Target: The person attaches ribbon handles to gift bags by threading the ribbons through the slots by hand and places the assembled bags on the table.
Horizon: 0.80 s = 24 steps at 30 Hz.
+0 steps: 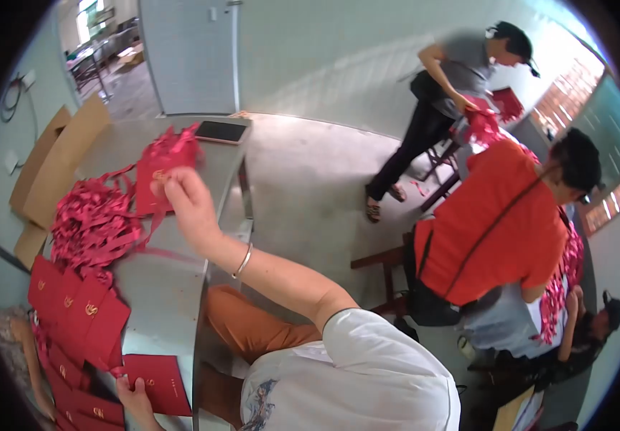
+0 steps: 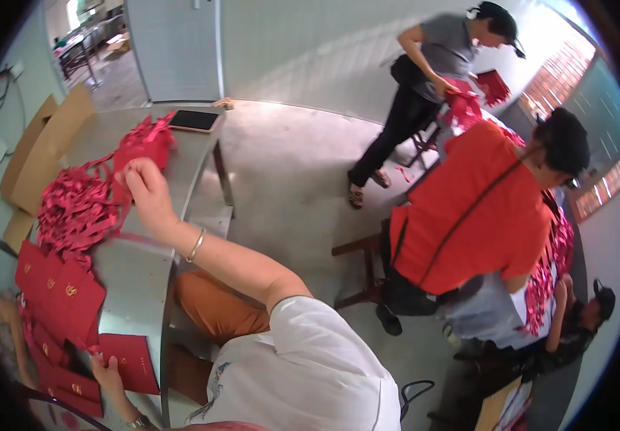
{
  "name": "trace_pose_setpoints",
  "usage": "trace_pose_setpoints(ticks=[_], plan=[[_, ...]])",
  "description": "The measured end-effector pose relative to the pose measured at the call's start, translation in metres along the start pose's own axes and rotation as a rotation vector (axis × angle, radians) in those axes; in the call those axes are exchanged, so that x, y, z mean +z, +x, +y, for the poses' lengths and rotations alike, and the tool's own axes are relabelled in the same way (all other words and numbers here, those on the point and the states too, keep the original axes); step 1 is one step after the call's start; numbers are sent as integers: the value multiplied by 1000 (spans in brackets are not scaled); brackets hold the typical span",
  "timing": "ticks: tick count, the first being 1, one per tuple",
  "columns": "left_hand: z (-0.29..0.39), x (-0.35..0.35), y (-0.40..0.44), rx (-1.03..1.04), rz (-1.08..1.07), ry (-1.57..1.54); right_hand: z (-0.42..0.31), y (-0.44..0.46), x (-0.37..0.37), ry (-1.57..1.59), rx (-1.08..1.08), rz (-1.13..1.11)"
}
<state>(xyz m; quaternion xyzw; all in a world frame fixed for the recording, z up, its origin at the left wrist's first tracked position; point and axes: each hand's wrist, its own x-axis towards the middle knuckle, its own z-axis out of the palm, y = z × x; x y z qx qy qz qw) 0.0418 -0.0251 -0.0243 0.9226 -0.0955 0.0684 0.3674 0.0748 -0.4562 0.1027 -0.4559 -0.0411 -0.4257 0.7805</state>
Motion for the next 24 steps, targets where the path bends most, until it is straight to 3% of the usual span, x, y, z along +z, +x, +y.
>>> trace_pose_setpoints(ticks=[2, 3, 4, 5, 8, 11, 14, 17, 21, 24], plan=[[-25, 0, 5, -85, -56, -43, -48, 17, -6, 24, -93, 9], [-68, 2, 14, -55, -94, -124, -60, 29, -11, -57, -288, 27], [-100, 7, 24, -21, -124, -204, -76, 35, -13, -11, -269, 56], [-94, 11, 21, 16, -14, -127, -96, 38, -16, 38, -250, 83], [-115, 17, 28, -19, 10, -212, -130, 54, -24, -30, -406, 164], [-129, 14, 34, -5, -83, -263, -139, 62, -30, -41, -441, 217], [-103, 15, 28, 16, 0, -200, -133, 36, -13, -234, -509, 108], [-27, 7, 13, -27, -15, -184, -93, 6, 6, -302, -499, -58], [-19, 7, 12, 96, 80, -175, -45, -48, 32, -255, -126, -322], [6, 0, 8, 42, -11, -248, -10, -85, 53, -336, -105, -464]])
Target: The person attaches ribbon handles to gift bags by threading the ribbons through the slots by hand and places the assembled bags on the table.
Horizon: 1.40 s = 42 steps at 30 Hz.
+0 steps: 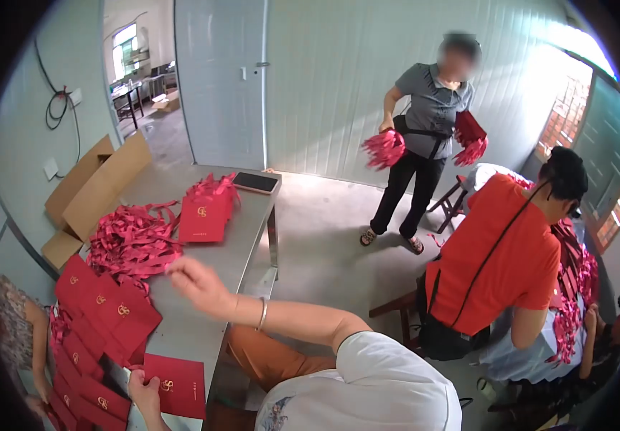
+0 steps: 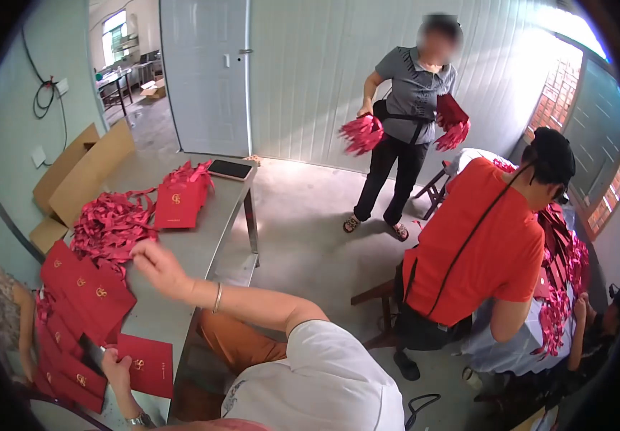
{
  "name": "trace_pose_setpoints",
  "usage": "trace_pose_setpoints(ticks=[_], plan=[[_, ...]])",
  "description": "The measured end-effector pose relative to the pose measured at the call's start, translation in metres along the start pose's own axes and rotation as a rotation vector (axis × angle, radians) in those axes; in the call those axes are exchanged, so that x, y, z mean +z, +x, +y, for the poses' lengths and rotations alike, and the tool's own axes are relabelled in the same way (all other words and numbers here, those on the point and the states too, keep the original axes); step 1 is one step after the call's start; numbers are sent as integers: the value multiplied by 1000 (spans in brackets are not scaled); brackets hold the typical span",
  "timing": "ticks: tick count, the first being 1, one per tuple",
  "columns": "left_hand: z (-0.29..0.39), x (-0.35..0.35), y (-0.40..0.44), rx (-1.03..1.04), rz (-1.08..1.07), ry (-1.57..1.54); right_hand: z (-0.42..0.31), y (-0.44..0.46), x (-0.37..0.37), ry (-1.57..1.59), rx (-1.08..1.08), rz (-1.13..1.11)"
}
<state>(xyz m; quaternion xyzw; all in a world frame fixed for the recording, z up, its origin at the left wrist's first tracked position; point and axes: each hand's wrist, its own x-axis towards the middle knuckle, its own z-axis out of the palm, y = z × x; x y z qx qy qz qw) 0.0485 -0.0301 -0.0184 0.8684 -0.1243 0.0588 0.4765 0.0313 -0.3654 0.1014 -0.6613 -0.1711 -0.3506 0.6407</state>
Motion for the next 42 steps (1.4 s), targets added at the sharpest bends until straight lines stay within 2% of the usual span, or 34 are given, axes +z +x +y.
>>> trace_pose_setpoints(ticks=[1, 2, 6, 8, 11, 12, 13, 14, 15, 16, 18, 19, 22, 26, 28, 31, 32, 34, 42], plan=[[3, 1, 0, -34, -9, -119, 0, -8, 13, -31, -2, -63], [2, 3, -1, -72, -22, -236, 1, -18, 28, 7, 111, -113], [15, -7, -5, -204, -99, -371, 9, -52, 75, -55, 74, -355], [17, -7, -9, -248, -14, -365, 13, -68, 93, -104, 67, -479], [32, -8, -8, -194, -134, -386, 17, -82, 111, -109, 177, -597], [40, -3, -9, -284, -91, -561, 23, -83, 113, -266, 129, -693], [44, -2, -11, -265, -57, -462, 39, -94, 115, -321, 93, -703], [38, -3, -12, -286, -64, -483, 31, -89, 114, -279, 207, -659], [31, -2, -15, -233, 2, -293, 40, -95, 119, -320, 274, -626], [19, 1, -16, -215, 14, -272, 45, -100, 122, -221, 328, -582], [29, 0, -18, -212, 33, -198, 46, -97, 123, -252, 355, -590], [29, -1, -18, -222, 20, -227, 45, -96, 124, -270, 333, -575], [33, -2, -18, -349, -24, -407, 39, -94, 127, -346, 477, -584], [32, -3, -16, -379, -8, -495, 37, -89, 133, -383, 380, -621], [33, -6, -15, -399, -5, -530, 40, -88, 135, -397, 229, -620], [31, -5, -16, -388, -7, -553, 40, -86, 137, -379, 174, -630], [30, -5, -16, -357, -6, -539, 40, -88, 139, -379, 179, -634], [31, -4, -17, -346, -5, -503, 42, -92, 145, -359, 338, -528], [34, -4, -18, -297, 8, -357, 44, -86, 149, -352, 462, -577]])
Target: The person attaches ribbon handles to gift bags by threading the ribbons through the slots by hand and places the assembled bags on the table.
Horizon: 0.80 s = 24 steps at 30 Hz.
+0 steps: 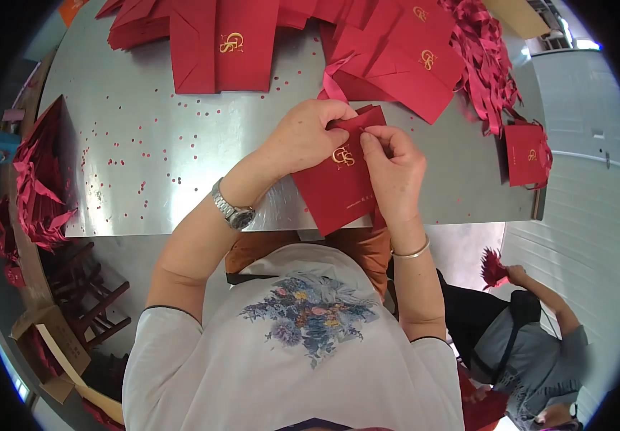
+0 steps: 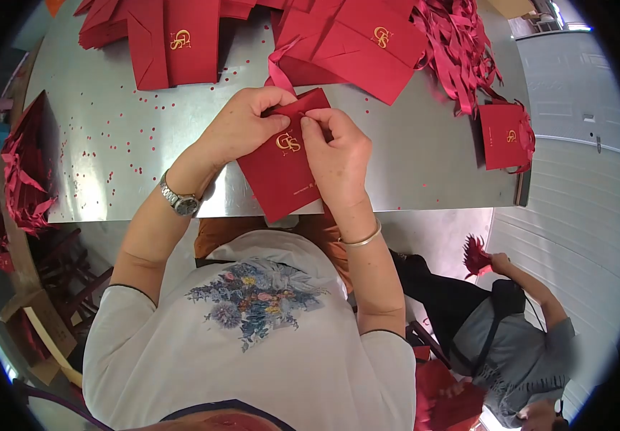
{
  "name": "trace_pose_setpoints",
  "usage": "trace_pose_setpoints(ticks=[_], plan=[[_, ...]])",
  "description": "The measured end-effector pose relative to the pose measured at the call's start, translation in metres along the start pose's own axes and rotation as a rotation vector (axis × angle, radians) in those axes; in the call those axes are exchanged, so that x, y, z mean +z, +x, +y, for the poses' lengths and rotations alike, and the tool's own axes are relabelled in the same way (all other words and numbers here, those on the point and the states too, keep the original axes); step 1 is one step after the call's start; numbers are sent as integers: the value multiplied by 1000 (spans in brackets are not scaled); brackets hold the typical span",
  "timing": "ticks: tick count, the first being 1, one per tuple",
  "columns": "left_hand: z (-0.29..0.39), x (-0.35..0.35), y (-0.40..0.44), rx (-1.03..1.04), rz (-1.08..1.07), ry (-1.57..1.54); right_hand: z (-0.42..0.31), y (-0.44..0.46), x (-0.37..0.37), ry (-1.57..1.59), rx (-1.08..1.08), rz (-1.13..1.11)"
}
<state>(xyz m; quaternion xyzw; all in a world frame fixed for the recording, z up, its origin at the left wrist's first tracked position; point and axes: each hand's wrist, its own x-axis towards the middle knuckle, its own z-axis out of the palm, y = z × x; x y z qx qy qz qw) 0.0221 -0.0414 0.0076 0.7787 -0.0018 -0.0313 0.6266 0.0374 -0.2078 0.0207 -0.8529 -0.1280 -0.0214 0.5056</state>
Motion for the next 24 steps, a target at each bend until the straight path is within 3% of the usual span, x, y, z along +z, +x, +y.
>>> trace_pose_setpoints(ticks=[8, 10, 13, 14, 16, 22, 24], plan=[[-3, 3, -4, 108, 35, 137, -7, 8, 5, -153, 32, -50], [-3, 5, -4, 100, 40, 158, -4, 11, 8, -621, -396, -69], [-4, 6, -3, 86, 31, 168, -12, 15, 9, -749, -299, -186], [-3, 5, -3, 104, 37, 176, -17, 19, 6, -748, -305, -180], [0, 4, -4, 124, 49, 184, -27, 27, -3, -372, 16, -221], [4, 2, -6, 208, 11, 276, -8, 30, -16, -199, 19, -391], [4, 0, -4, 89, -6, -42, -10, 27, -21, -178, 21, -385]])
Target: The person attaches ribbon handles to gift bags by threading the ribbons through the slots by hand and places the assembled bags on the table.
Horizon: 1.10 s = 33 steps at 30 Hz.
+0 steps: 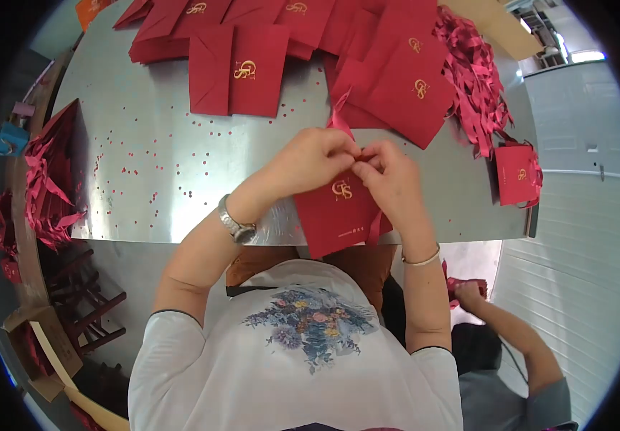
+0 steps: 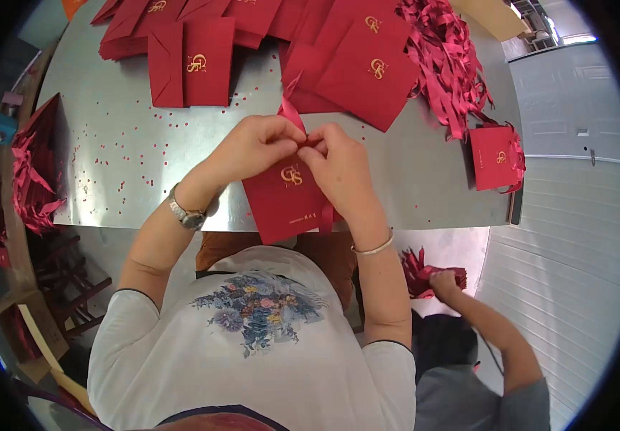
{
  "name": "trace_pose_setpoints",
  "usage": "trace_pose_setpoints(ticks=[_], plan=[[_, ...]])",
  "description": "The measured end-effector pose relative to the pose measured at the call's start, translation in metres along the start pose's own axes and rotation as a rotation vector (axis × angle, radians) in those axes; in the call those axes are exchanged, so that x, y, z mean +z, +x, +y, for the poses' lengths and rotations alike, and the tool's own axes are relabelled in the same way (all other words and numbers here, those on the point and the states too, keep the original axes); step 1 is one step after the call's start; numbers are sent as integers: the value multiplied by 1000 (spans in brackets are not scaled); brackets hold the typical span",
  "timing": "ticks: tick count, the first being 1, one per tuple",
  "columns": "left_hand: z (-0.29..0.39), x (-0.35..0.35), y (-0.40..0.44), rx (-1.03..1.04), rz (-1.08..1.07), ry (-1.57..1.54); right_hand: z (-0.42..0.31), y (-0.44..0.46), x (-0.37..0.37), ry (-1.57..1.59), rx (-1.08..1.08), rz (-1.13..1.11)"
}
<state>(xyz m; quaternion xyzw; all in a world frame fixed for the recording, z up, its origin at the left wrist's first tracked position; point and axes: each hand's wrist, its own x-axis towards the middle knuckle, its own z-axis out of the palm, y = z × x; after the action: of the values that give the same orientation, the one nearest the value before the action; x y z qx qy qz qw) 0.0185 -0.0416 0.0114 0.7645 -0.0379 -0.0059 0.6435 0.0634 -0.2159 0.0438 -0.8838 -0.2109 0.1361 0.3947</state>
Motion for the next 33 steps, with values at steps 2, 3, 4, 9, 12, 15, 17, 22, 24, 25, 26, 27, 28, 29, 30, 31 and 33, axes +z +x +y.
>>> trace_pose_setpoints(ticks=[2, 3, 4, 9, 12, 15, 17, 22, 24, 25, 26, 27, 28, 29, 30, 31, 33], plan=[[-7, -5, 11, -73, -45, -92, 2, -10, 0, -12, -4, -1], [0, -8, 14, -99, -141, -46, 0, -12, 0, -15, -8, -1], [4, -11, 17, -126, -235, 0, -1, -13, -1, 2, 10, 2], [20, -15, 21, 44, -317, 124, 2, -22, -1, 111, 26, 60], [25, -13, 22, 96, -286, 172, -1, -23, -1, 213, 25, 73], [22, -13, 23, 175, -282, 337, 0, -24, 1, 187, 1, 73], [21, -11, 24, 346, -306, 397, 6, -25, 4, 242, 5, 72], [11, -9, 20, 375, -240, 515, 16, -29, 7, 321, -16, 14], [0, -16, 19, 425, -82, 599, 23, -32, 7, 297, -11, -14], [-1, -26, 18, 357, -12, 595, 30, -34, 8, 356, 19, -29], [-2, -35, 17, 291, 59, 590, 34, -36, 8, 413, 48, -43], [-3, -41, 14, 231, 111, 625, 34, -36, 7, 414, 50, -45], [-5, -43, 11, 211, 167, 634, 33, -36, 5, 502, 55, -67], [-6, -44, 8, 192, 223, 645, 33, -37, 5, 591, 60, -90], [-8, -44, 6, 166, 307, 668, 35, -36, 6, 597, 58, -92], [-8, -44, 4, 165, 309, 676, 37, -35, 8, 550, 38, -92], [-4, -39, -5, 202, 447, 511, 40, -35, 10, 503, 15, -97]])
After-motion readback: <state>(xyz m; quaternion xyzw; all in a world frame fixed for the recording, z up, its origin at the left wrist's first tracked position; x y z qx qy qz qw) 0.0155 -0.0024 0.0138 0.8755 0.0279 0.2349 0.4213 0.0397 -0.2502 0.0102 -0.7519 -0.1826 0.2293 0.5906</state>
